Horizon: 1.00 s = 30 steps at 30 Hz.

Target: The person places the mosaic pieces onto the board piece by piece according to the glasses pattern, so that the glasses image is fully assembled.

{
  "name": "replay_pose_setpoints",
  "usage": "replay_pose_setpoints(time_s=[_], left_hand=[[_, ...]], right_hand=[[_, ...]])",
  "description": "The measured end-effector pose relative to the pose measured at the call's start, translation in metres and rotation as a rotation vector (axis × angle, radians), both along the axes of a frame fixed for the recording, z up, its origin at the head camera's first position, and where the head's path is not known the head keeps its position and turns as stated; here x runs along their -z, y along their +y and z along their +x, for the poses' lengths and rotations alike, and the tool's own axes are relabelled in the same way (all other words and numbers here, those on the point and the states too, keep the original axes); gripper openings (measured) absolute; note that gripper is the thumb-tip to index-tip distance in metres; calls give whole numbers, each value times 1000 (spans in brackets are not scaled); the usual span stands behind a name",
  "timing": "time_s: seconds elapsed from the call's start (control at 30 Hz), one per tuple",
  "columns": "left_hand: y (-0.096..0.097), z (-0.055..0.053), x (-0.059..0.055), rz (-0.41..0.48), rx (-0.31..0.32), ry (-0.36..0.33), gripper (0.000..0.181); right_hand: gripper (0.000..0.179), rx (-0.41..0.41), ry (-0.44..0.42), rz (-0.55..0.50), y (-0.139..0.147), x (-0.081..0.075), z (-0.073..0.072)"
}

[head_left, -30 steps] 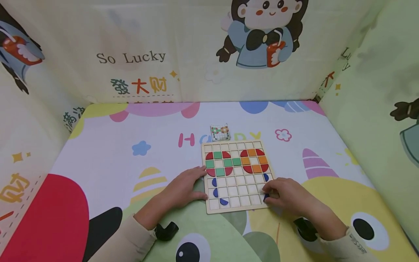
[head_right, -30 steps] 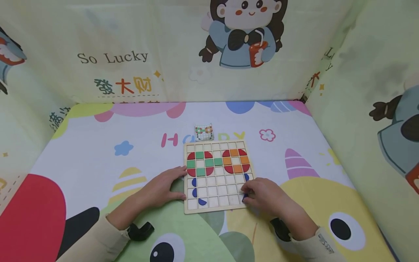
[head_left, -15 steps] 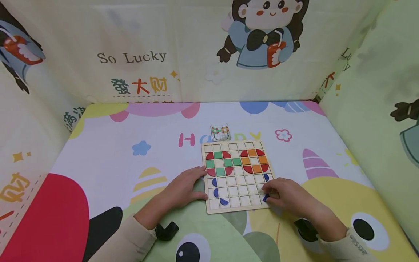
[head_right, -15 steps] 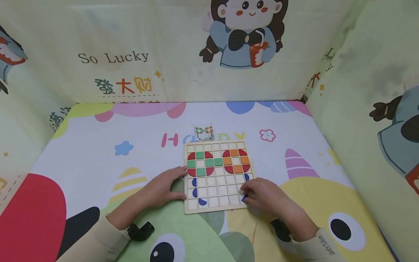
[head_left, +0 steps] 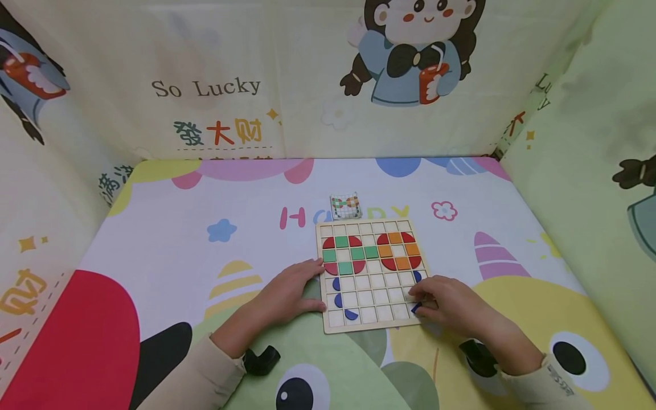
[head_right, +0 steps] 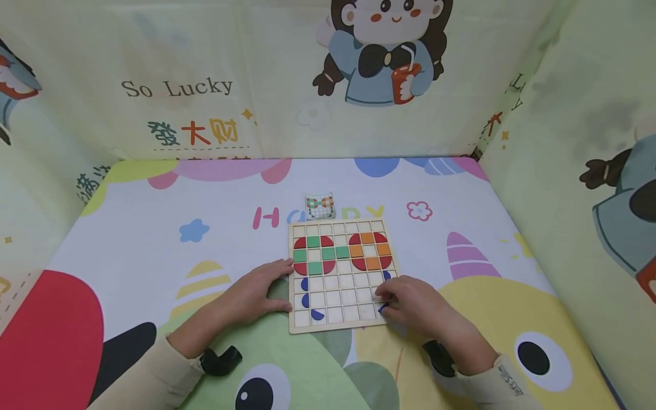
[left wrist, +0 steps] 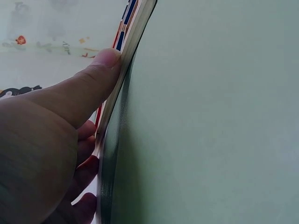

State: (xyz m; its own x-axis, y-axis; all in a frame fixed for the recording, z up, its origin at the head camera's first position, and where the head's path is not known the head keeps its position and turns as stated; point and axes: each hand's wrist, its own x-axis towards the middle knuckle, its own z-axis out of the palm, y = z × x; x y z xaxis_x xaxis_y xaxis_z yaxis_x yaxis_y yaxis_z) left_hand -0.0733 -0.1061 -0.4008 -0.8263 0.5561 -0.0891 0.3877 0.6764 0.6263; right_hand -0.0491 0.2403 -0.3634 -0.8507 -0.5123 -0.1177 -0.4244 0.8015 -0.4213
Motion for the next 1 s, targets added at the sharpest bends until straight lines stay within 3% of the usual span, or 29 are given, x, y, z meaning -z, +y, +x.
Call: replay_pose_setpoints(time_s=[0.7, 0.8, 1.0], left_hand=[[0, 1, -2, -3, -8, -15, 76], [0, 1, -2, 2, -7, -19, 76], [0, 1, -2, -1, -7, -20, 76]], right_hand=[[20, -129, 37, -62, 2, 8, -1], [19, -96, 19, -59, 3, 4, -1], [25, 56, 15, -51, 9, -12, -3]])
